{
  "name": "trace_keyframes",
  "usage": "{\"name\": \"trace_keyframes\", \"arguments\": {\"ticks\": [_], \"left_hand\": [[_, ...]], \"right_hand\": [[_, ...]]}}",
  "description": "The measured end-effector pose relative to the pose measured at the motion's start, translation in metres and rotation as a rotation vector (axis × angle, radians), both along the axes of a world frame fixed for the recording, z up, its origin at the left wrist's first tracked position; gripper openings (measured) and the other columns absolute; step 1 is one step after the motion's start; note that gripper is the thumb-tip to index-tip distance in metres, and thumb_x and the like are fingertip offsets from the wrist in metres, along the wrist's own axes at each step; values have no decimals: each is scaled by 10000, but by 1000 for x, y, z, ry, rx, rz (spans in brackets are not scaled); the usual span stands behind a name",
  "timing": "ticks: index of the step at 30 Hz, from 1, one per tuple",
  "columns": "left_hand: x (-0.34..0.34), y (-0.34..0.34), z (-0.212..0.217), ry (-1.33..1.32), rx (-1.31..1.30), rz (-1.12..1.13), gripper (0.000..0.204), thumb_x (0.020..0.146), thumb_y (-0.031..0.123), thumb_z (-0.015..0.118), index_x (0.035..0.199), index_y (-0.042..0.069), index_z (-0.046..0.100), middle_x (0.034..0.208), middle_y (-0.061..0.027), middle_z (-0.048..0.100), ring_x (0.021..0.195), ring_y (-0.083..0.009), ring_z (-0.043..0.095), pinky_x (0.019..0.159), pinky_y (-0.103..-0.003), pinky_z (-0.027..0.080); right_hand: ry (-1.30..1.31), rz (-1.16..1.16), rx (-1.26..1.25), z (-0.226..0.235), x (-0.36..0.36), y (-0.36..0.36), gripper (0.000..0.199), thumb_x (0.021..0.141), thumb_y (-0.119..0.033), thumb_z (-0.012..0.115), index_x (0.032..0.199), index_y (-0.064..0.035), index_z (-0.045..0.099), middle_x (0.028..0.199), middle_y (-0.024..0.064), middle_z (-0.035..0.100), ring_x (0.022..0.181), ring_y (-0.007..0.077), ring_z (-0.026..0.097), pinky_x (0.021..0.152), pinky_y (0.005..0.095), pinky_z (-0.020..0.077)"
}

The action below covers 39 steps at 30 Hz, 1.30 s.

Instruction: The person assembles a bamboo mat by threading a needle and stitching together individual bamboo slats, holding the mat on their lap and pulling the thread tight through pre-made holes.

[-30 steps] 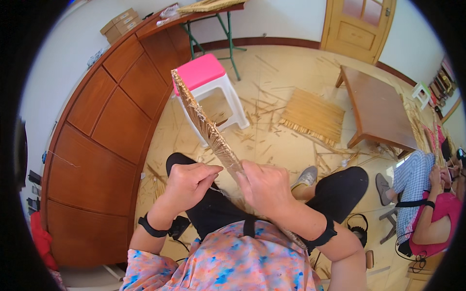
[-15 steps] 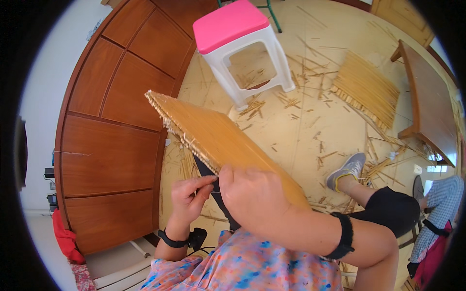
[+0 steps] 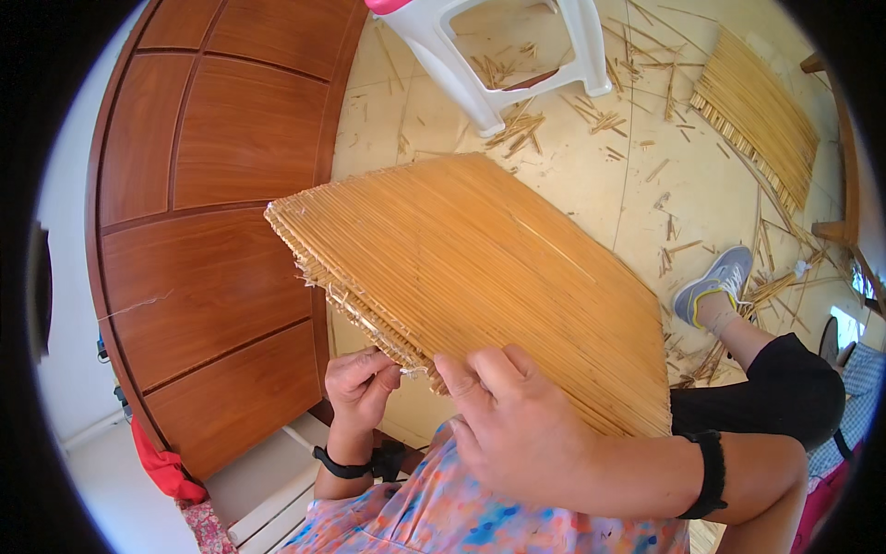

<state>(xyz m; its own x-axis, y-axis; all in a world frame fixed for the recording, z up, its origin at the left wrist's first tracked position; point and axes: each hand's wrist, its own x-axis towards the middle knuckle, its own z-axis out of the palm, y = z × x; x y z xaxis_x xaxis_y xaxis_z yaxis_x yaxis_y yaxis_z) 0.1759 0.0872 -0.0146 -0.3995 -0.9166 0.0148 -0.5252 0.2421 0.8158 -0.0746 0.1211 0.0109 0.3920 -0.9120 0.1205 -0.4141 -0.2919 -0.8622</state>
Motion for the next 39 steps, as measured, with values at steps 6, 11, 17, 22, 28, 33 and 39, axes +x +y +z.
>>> {"name": "trace_keyframes", "arguments": {"ticks": [6,11,17,22,28,33,39], "left_hand": [[7,-4,-2,13,24,-27,154,740,-97,681,867,-14,710,611,-90,597,497,-193,579,471,-281,427],[14,-3,-7,5,32,-41,140,730,-81,682,844,-7,717,669,-112,656,546,-214,633,513,-285,477],[18,-7,-14,2,-9,-74,103,734,-58,680,817,-5,713,671,-110,655,553,-223,636,514,-298,476],[18,-7,-18,9,33,-64,97,742,-47,681,828,-12,709,684,-109,660,578,-234,650,543,-306,486],[17,-14,-18,117,171,-120,158,792,-37,670,943,-18,716,772,-115,691,681,-241,682,628,-319,513],[25,-21,-21,176,268,-176,196,817,-30,665,1008,-19,711,814,-114,704,715,-243,689,650,-319,517],[27,-28,-16,155,307,-249,206,830,-34,659,1032,-22,704,862,-120,710,747,-247,691,667,-315,515]], "right_hand": [[-38,105,136,-8,-2,-10,587,802,-198,672,1280,84,481,957,162,457,797,291,540,684,354,496],[-20,179,139,-12,-2,-17,596,796,-221,689,1283,68,504,944,149,441,778,275,559,635,332,507],[-24,209,167,-17,-1,-20,571,798,-193,667,1289,55,514,964,150,440,766,266,574,625,336,518],[-78,210,189,-18,0,-24,555,790,-172,661,1277,54,520,1003,152,450,767,268,589,646,340,532],[125,313,-69,-15,2,-30,636,738,-174,633,1257,161,481,1060,190,507,959,292,519,773,319,523],[56,251,43,-17,6,-26,661,727,-174,617,1246,203,458,1067,205,516,1014,298,481,843,314,503],[-22,187,190,-19,8,-25,663,688,-102,655,1286,121,477,1105,177,471,942,284,559,777,329,525]]}}
